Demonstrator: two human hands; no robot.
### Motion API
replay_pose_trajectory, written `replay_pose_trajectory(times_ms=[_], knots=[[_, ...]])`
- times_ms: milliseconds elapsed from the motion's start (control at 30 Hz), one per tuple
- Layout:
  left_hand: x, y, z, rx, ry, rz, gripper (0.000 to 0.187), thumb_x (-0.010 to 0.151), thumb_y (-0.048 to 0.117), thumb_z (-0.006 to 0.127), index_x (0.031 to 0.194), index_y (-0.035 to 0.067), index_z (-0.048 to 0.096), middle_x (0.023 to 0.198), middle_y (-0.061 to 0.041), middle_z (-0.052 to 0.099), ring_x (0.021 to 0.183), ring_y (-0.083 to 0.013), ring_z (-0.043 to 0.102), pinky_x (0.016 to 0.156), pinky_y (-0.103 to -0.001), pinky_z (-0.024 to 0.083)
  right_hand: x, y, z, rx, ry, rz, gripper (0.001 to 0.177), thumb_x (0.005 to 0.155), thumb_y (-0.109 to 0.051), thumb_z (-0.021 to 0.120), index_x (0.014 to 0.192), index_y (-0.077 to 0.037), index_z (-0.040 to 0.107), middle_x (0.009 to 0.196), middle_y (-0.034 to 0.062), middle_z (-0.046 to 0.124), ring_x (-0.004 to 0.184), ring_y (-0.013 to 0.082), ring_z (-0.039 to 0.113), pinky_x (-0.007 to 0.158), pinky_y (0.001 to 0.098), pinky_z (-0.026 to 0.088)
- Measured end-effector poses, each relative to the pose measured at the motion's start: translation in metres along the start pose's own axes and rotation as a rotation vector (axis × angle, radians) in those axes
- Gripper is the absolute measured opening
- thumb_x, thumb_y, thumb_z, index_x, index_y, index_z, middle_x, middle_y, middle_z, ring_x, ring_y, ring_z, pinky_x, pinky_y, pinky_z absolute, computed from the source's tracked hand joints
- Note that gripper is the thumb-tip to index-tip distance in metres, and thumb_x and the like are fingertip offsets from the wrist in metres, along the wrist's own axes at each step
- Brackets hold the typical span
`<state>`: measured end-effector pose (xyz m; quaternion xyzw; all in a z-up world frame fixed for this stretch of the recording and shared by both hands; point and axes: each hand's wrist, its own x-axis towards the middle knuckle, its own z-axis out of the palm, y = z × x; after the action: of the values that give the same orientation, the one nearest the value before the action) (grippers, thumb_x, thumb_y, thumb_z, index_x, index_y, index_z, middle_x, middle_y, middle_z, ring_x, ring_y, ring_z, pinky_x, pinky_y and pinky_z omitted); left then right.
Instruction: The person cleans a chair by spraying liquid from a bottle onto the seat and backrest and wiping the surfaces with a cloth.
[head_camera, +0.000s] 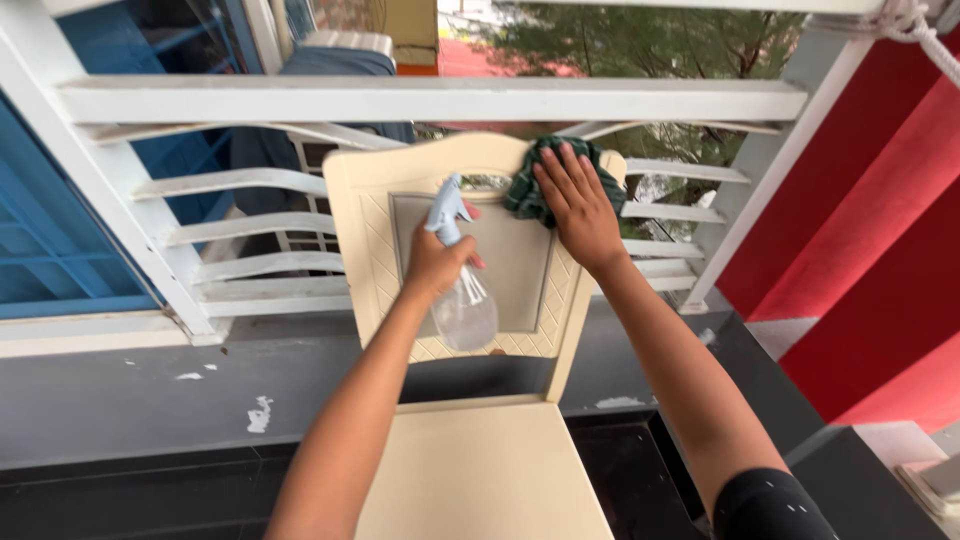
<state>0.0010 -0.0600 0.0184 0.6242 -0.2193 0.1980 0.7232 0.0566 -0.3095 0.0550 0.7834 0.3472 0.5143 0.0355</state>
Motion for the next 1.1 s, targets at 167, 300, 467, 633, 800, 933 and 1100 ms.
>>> replay_pose_trajectory(times_ms=[167,300,467,633,800,933,1100], knots=[[-0.008,0.008,-0.026,-0.018,0.029,0.002,0.049,0.078,-0.011,0.056,0.127,-0.001,0.055,0.121,-0.013,0.066,0.06,-0.0197,0.07,0.055,-0.032,0.061,0.02,-0.025,0.018,0.01,0.058,0.063,0.064,0.092,0.008,0.053,0.155,-0.003,0.048,0.166,0.0153,0.037,0.157,0.0358,0.027,0.128,0.0519,0.022],[-0.006,-0.004,-0.064,-0.048,0.089,0.048,0.057,0.079,-0.012,0.057,0.134,-0.001,0.053,0.12,-0.015,0.066,0.069,-0.0175,0.071,0.054,-0.033,0.062,0.067,-0.07,0.046,0.113,0.095,-0.034,0.063,0.094,0.005,0.052,0.155,-0.009,0.048,0.167,0.0113,0.034,0.157,0.0325,0.026,0.13,0.0516,0.021],[-0.004,-0.007,-0.079,0.043,0.124,0.08,0.065,0.079,-0.012,0.056,0.143,0.001,0.05,0.117,-0.015,0.066,0.064,-0.0178,0.068,0.053,-0.033,0.061,0.075,-0.088,0.039,0.133,0.002,-0.121,0.059,0.097,0.0,0.051,0.156,-0.004,0.048,0.167,0.0125,0.035,0.158,0.0324,0.026,0.13,0.0483,0.021],[-0.001,0.001,-0.037,0.047,0.084,0.013,0.055,0.078,-0.011,0.058,0.132,-0.001,0.054,0.119,-0.013,0.068,0.062,-0.0194,0.07,0.054,-0.033,0.061,0.032,-0.032,0.023,0.07,-0.002,-0.121,0.055,0.099,-0.001,0.051,0.153,-0.009,0.05,0.166,0.0094,0.038,0.157,0.0286,0.028,0.13,0.0471,0.022],[-0.013,0.011,-0.01,0.088,0.036,-0.022,0.051,0.078,-0.01,0.057,0.128,0.0,0.055,0.121,-0.013,0.066,0.059,-0.0208,0.071,0.055,-0.032,0.059,-0.012,0.007,0.0,-0.106,-0.106,-0.1,0.064,0.092,0.006,0.051,0.155,-0.007,0.05,0.167,0.0113,0.039,0.157,0.0296,0.028,0.13,0.0463,0.022],[-0.019,0.017,-0.025,0.097,0.065,-0.045,0.051,0.078,-0.01,0.055,0.128,0.0,0.055,0.123,-0.013,0.067,0.058,-0.021,0.071,0.055,-0.032,0.056,-0.003,-0.013,0.011,-0.003,-0.037,-0.004,0.066,0.093,0.009,0.053,0.157,-0.004,0.047,0.168,0.0145,0.037,0.158,0.0347,0.026,0.13,0.05,0.022],[-0.022,0.009,-0.059,0.061,0.101,0.024,0.063,0.078,-0.012,0.055,0.139,0.0,0.05,0.123,-0.015,0.065,0.065,-0.0192,0.071,0.055,-0.031,0.061,0.045,-0.061,0.039,0.099,0.041,-0.008,0.067,0.091,0.01,0.055,0.156,-0.007,0.048,0.167,0.0136,0.038,0.158,0.0343,0.025,0.129,0.0528,0.023]])
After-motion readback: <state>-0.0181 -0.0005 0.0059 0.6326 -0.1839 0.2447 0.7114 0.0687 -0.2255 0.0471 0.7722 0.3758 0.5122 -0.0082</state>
